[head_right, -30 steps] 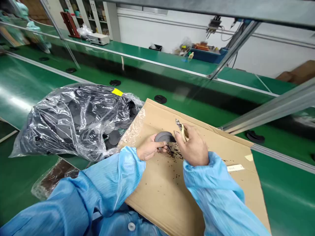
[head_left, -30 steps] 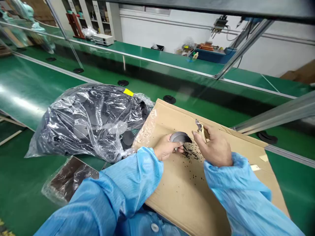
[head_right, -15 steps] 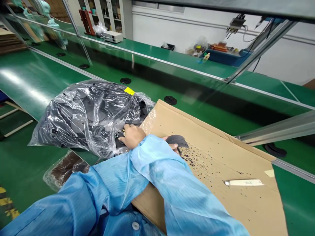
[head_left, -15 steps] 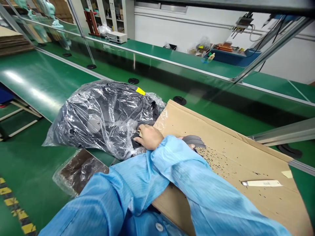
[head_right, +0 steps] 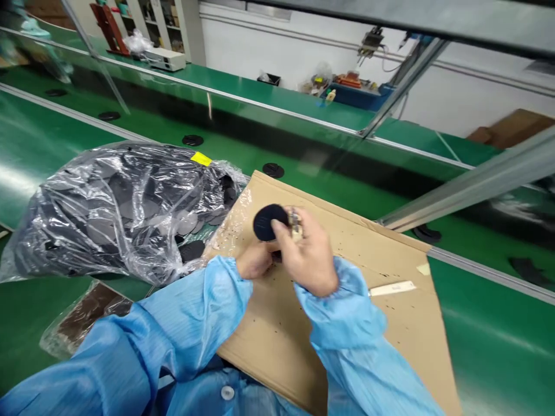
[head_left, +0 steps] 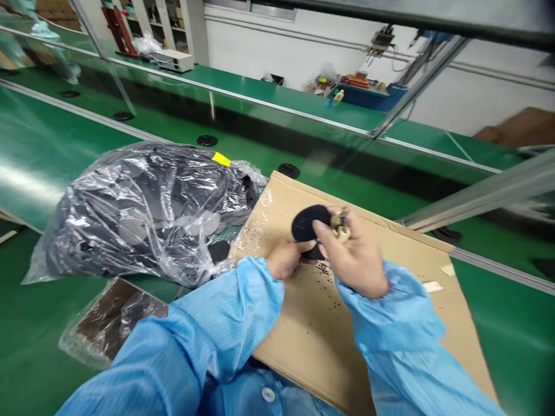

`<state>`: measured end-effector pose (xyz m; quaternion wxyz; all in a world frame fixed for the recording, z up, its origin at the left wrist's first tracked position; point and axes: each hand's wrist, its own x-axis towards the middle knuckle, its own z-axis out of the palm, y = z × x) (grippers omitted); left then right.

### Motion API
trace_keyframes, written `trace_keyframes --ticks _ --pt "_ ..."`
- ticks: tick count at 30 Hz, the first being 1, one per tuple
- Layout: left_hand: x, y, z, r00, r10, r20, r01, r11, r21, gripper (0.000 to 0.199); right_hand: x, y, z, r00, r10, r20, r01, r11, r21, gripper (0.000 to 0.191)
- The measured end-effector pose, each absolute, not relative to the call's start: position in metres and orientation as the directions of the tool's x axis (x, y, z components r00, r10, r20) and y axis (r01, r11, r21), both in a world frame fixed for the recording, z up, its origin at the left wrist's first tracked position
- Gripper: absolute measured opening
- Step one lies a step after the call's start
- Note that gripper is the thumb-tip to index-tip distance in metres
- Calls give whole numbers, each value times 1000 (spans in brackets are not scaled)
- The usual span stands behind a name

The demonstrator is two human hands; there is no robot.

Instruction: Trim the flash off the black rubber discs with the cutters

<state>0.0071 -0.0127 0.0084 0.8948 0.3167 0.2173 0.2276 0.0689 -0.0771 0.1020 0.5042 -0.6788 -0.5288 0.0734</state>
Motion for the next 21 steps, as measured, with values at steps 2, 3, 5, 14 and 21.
trace_keyframes --ticks 2,3,5,14,21 --pt "3 -15 7 830 501 -245 -221 699 681 47 95 -107 93 548 727 414 609 -8 -793 24" --pt "2 -15 7 834 495 -245 -200 684 702 47 105 -120 85 584 706 401 591 -31 -806 24" --pt "0 -16 7 835 493 -244 -149 631 761 46 118 -139 65 620 691 371 558 -56 -828 24" --pt "-4 -27 7 861 486 -151 -39 358 933 50 108 -152 20 549 701 456 732 -140 -666 19" --pt "-6 -28 8 889 454 -52 -28 168 985 42 99 -151 17 778 457 431 516 -74 -853 25"
